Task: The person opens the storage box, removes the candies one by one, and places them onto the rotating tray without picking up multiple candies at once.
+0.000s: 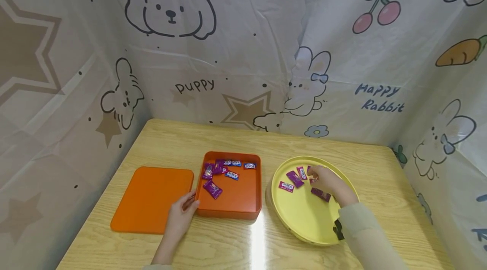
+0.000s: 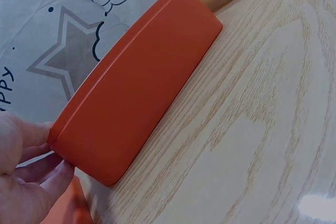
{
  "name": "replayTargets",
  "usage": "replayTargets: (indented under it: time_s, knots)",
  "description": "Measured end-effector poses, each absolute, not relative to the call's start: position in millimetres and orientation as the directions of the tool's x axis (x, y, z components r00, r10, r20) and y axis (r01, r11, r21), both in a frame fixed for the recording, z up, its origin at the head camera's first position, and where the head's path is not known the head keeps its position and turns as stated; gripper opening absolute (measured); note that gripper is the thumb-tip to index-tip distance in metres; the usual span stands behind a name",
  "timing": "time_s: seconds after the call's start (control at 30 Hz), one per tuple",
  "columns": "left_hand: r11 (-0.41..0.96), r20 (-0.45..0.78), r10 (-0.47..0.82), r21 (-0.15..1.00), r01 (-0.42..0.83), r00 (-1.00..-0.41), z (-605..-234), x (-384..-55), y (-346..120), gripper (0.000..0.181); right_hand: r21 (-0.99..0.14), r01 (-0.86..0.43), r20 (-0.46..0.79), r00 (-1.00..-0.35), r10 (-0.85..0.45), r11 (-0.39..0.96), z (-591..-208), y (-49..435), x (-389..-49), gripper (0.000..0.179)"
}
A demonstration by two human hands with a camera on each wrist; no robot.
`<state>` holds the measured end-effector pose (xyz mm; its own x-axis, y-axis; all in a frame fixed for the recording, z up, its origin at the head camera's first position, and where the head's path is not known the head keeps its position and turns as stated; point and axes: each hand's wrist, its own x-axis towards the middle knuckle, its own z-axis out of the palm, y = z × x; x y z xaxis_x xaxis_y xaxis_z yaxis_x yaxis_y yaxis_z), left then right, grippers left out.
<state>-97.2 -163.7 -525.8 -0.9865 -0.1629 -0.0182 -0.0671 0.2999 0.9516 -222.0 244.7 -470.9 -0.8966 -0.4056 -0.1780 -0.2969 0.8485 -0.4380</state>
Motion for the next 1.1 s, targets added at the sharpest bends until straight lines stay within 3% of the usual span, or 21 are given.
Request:
replayTargets:
  time_s: [0.27, 0.57, 0.87, 1.1]
  knots:
    - [0.302, -0.022, -0.178, 0.950, -0.075, -0.984, -527, -98, -164, 0.040, -0.488, -0.350, -0.084, -0.893, -0.442, 0.799, -459, 203, -235, 0.041]
    - [0.288, -0.035, -0.168, 0.954, -0.083, -0.985, -525, -96, -164, 0.043, -0.422, -0.505, 0.001, -0.831, -0.557, 0.753, -452, 137, -245, 0.039]
    - [0.275, -0.026, -0.179, 0.958, -0.075, -0.984, -528, -98, -165, 0.039, -0.384, -0.579, -0.056, -0.763, -0.644, 0.719, -462, 72, -247, 0.032]
    - [0.273, -0.013, -0.183, 0.960, -0.064, -0.983, -527, -98, -165, 0.038, -0.357, -0.536, -0.190, -0.760, -0.621, 0.765, -473, 37, -246, 0.027]
